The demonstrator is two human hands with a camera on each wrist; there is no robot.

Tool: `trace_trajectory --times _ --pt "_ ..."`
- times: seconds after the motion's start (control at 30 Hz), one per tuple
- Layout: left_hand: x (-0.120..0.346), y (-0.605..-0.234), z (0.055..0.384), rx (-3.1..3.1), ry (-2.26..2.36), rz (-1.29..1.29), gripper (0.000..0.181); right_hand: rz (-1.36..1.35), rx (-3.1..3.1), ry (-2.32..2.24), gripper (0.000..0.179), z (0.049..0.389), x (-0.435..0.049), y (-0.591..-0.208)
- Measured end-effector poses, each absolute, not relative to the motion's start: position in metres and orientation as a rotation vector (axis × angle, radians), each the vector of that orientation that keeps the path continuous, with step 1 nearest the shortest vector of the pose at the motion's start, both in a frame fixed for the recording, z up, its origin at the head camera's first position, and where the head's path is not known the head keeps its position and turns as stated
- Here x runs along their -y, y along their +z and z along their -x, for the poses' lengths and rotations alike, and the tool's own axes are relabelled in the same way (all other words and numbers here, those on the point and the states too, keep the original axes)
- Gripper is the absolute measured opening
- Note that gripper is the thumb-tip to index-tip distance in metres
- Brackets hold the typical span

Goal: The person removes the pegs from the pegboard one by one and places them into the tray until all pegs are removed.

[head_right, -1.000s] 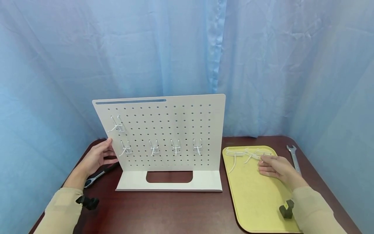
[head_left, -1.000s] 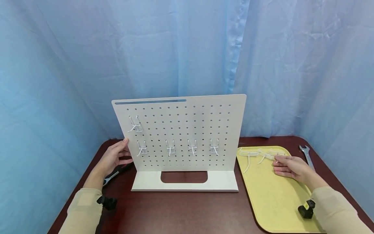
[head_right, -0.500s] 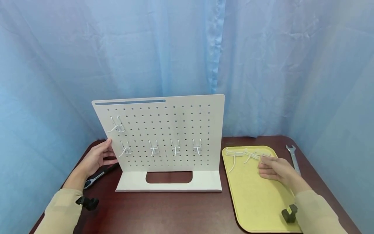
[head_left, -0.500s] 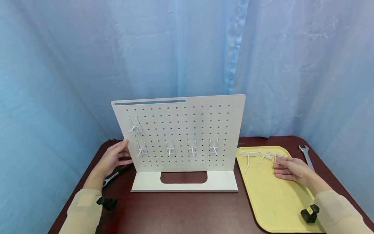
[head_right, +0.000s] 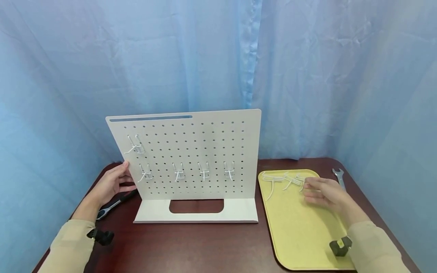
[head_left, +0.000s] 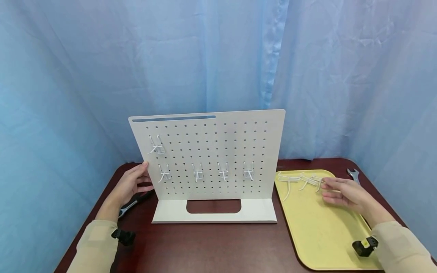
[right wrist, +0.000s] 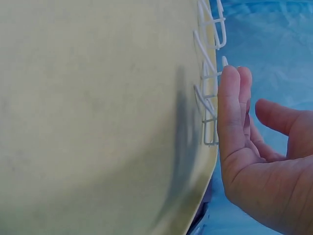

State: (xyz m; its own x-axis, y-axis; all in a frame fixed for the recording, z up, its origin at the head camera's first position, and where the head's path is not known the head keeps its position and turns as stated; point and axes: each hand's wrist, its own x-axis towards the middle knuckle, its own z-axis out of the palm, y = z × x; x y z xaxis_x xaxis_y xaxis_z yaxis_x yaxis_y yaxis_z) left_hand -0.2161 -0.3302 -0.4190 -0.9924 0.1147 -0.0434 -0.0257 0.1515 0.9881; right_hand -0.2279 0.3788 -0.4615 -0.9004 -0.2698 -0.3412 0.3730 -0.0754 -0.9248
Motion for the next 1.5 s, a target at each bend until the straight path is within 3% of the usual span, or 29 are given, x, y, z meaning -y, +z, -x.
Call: trace_trajectory --times 0.47,1.1,1.5 --pt "0.329 -0.417 0.216 -2.305 1.971 -0.083 0.047 0.001 -1.800 -2.059 0.020 0.222 -0.355 -0.426" --pt "0.331 -0.417 0.216 -2.279 1.987 -0.107 0.043 0.416 -1.893 -2.007 0.026 0.205 -0.248 -0.347" --pt "0.331 -0.417 0.215 -2.283 1.982 -0.109 0.041 0.517 -1.868 -1.964 0.051 0.207 -0.183 -0.333"
